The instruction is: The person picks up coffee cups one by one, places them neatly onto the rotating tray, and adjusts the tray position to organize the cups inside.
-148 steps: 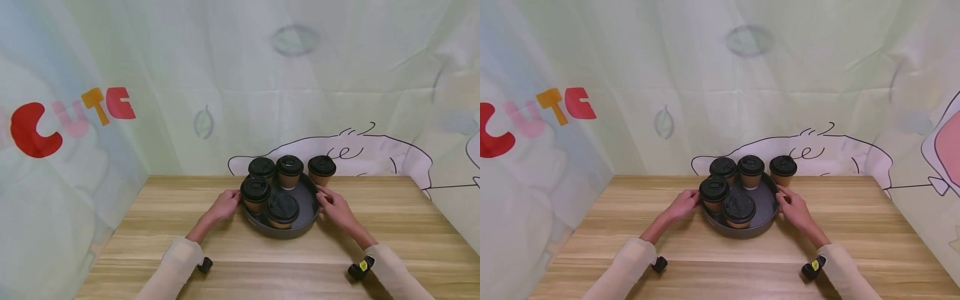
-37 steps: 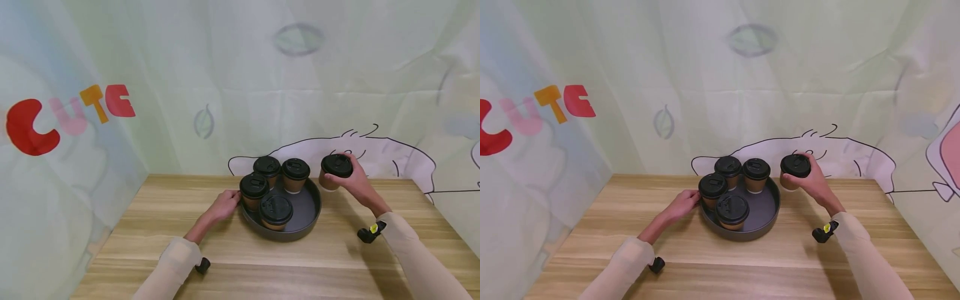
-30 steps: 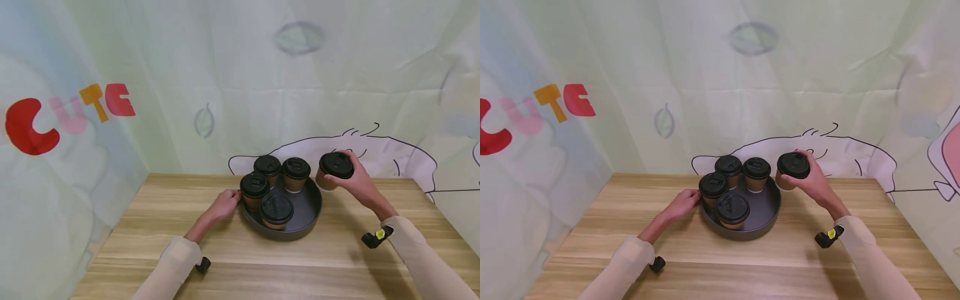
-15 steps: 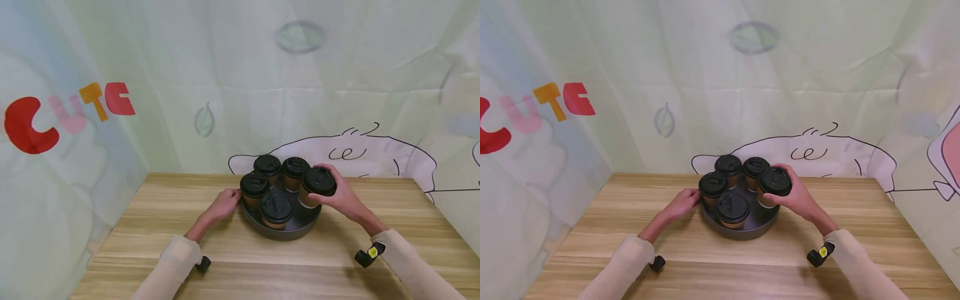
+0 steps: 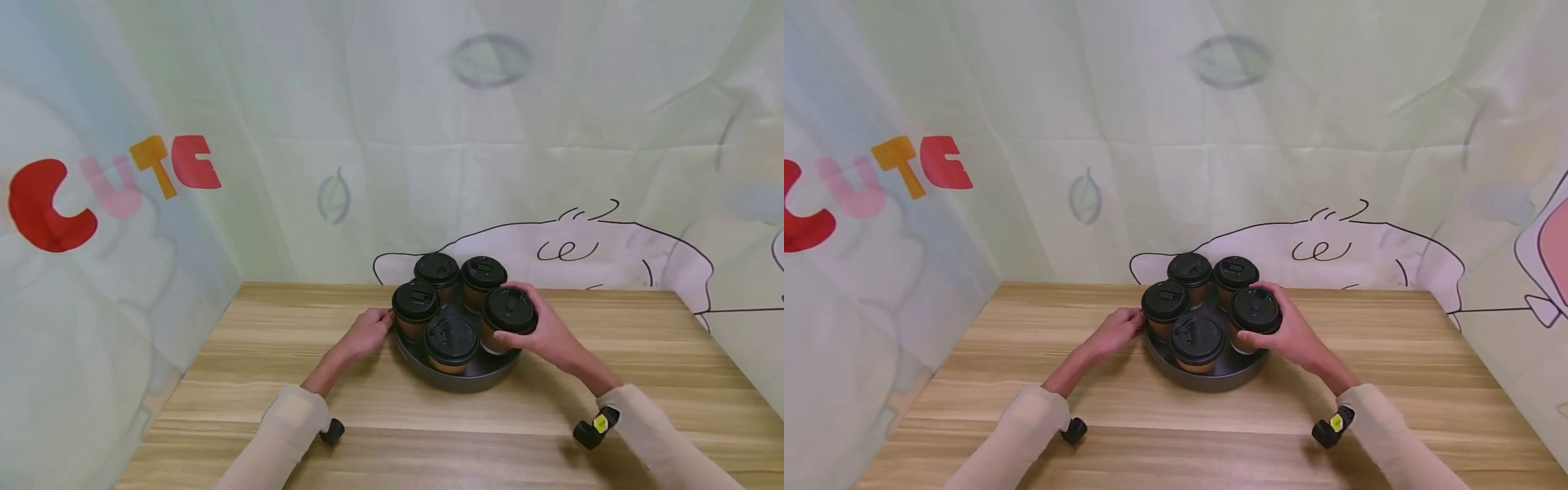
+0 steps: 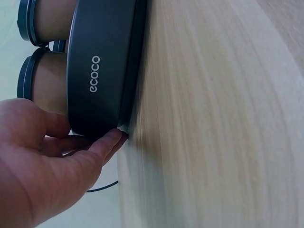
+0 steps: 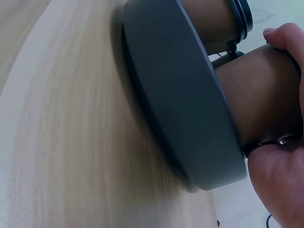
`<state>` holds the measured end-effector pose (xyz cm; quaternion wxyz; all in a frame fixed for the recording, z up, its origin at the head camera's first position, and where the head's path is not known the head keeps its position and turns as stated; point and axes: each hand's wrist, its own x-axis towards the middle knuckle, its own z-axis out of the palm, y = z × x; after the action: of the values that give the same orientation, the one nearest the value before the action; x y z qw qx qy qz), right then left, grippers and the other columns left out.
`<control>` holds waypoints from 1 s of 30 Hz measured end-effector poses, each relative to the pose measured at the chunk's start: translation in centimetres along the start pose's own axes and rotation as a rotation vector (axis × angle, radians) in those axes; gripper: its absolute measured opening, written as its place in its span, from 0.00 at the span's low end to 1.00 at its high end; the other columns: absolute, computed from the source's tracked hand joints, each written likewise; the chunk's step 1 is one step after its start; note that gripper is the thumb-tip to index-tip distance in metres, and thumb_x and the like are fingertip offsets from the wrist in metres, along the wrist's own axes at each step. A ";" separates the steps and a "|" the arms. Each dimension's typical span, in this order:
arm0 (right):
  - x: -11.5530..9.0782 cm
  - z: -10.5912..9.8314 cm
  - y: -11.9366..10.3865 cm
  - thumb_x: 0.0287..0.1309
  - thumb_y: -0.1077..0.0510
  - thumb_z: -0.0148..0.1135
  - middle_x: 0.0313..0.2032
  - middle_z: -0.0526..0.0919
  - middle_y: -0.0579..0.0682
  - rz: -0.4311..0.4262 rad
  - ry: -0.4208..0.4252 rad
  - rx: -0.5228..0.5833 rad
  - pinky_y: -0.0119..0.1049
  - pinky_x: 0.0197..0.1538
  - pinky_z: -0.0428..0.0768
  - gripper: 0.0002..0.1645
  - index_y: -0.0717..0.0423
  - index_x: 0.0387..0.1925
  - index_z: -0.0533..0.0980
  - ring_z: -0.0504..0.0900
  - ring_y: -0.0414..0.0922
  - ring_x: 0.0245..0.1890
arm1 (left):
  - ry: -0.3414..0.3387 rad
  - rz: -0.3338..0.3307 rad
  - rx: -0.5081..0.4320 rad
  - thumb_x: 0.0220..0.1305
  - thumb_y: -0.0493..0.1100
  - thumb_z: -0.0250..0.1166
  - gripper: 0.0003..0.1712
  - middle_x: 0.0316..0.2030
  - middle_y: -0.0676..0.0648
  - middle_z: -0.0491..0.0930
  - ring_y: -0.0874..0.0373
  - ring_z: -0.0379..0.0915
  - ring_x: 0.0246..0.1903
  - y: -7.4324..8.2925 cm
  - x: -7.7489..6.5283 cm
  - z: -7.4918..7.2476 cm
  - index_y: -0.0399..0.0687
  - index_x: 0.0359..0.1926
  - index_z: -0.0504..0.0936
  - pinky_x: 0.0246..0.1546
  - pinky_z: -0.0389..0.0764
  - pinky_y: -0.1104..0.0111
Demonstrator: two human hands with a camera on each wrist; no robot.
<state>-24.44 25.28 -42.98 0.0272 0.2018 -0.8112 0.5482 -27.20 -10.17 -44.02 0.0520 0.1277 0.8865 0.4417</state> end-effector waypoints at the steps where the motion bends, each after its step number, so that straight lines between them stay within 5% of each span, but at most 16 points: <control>1: 0.0 0.1 0.0 0.51 0.61 0.81 0.64 0.72 0.53 0.001 -0.002 0.005 0.28 0.61 0.70 0.51 0.48 0.73 0.63 0.74 0.49 0.61 | -0.001 0.000 0.001 0.80 0.40 0.48 0.20 0.31 0.46 0.74 0.50 0.71 0.40 0.0 0.0 0.0 0.38 0.52 0.86 0.46 0.70 0.58; 18: -0.1 0.6 0.4 0.52 0.54 0.82 0.66 0.70 0.55 0.034 -0.037 -0.083 0.35 0.62 0.72 0.51 0.48 0.72 0.63 0.74 0.54 0.62 | -0.011 -0.008 -0.021 0.80 0.40 0.48 0.20 0.29 0.47 0.72 0.51 0.70 0.38 -0.1 0.0 0.0 0.38 0.52 0.86 0.44 0.70 0.60; 24: 0.0 0.7 0.8 0.51 0.52 0.82 0.65 0.71 0.55 0.031 -0.032 -0.106 0.53 0.64 0.71 0.51 0.47 0.72 0.63 0.74 0.54 0.61 | -0.017 -0.010 -0.020 0.80 0.40 0.47 0.21 0.31 0.46 0.74 0.51 0.71 0.39 0.0 0.0 0.0 0.37 0.57 0.85 0.45 0.70 0.59; 30: 0.2 1.0 1.0 0.50 0.52 0.83 0.64 0.73 0.55 0.012 -0.025 -0.115 0.60 0.64 0.70 0.51 0.48 0.71 0.63 0.75 0.53 0.61 | -0.018 -0.017 -0.026 0.81 0.40 0.47 0.20 0.28 0.48 0.70 0.52 0.69 0.35 0.1 0.0 -0.1 0.38 0.48 0.86 0.42 0.69 0.61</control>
<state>-24.80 24.62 -44.18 0.0252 0.2019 -0.8428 0.4982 -27.19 -10.19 -43.94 0.0654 0.1235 0.8812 0.4516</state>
